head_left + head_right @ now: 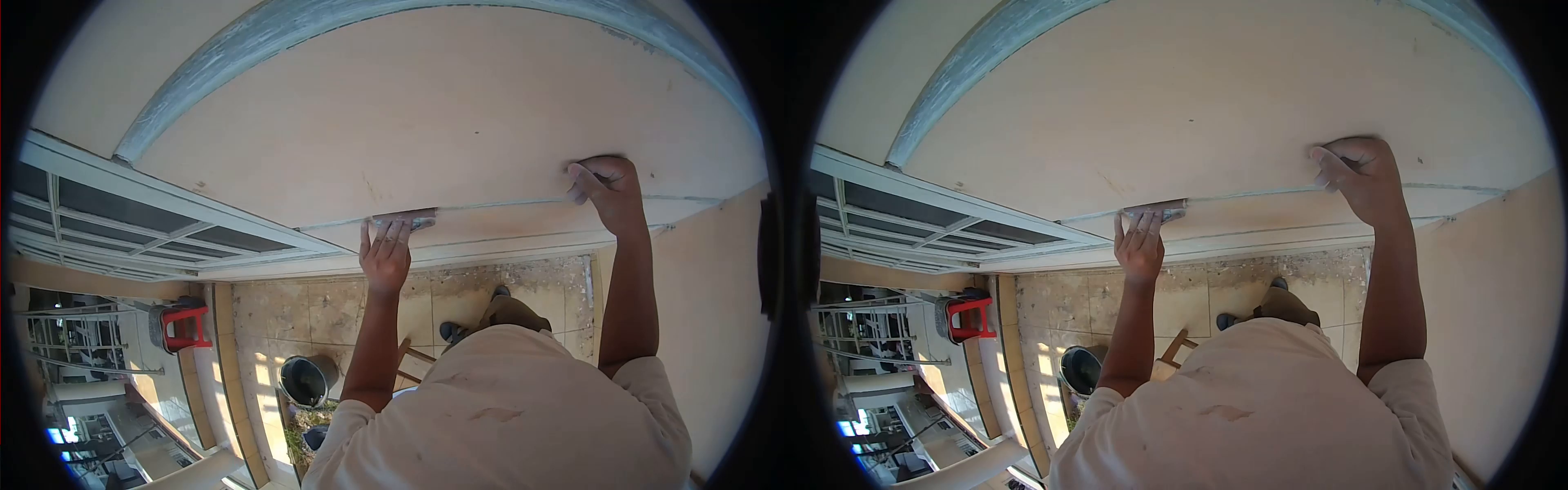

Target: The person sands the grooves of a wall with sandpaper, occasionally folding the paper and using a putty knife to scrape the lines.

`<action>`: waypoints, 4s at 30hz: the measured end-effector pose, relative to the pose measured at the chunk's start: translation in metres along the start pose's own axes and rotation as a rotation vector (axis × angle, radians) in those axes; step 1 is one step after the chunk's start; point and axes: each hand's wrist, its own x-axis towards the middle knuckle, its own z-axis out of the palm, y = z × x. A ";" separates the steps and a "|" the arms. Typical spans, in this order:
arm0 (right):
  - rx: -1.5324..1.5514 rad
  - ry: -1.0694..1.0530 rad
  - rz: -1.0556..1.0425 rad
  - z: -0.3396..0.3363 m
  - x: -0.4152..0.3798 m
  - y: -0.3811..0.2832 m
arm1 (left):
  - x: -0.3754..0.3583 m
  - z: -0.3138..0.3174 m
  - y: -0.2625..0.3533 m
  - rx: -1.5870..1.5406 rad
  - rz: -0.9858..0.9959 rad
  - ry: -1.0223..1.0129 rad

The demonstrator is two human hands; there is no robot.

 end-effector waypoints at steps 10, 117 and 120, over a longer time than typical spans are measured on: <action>-0.068 -0.009 -0.105 -0.014 0.003 0.001 | 0.009 0.010 0.025 -0.001 -0.144 0.137; -0.479 -0.149 -0.165 0.062 0.010 -0.048 | -0.041 -0.093 0.073 -1.051 -1.147 0.006; -0.513 -0.154 -0.242 0.060 0.008 -0.043 | -0.046 -0.121 0.083 -1.337 -1.190 0.408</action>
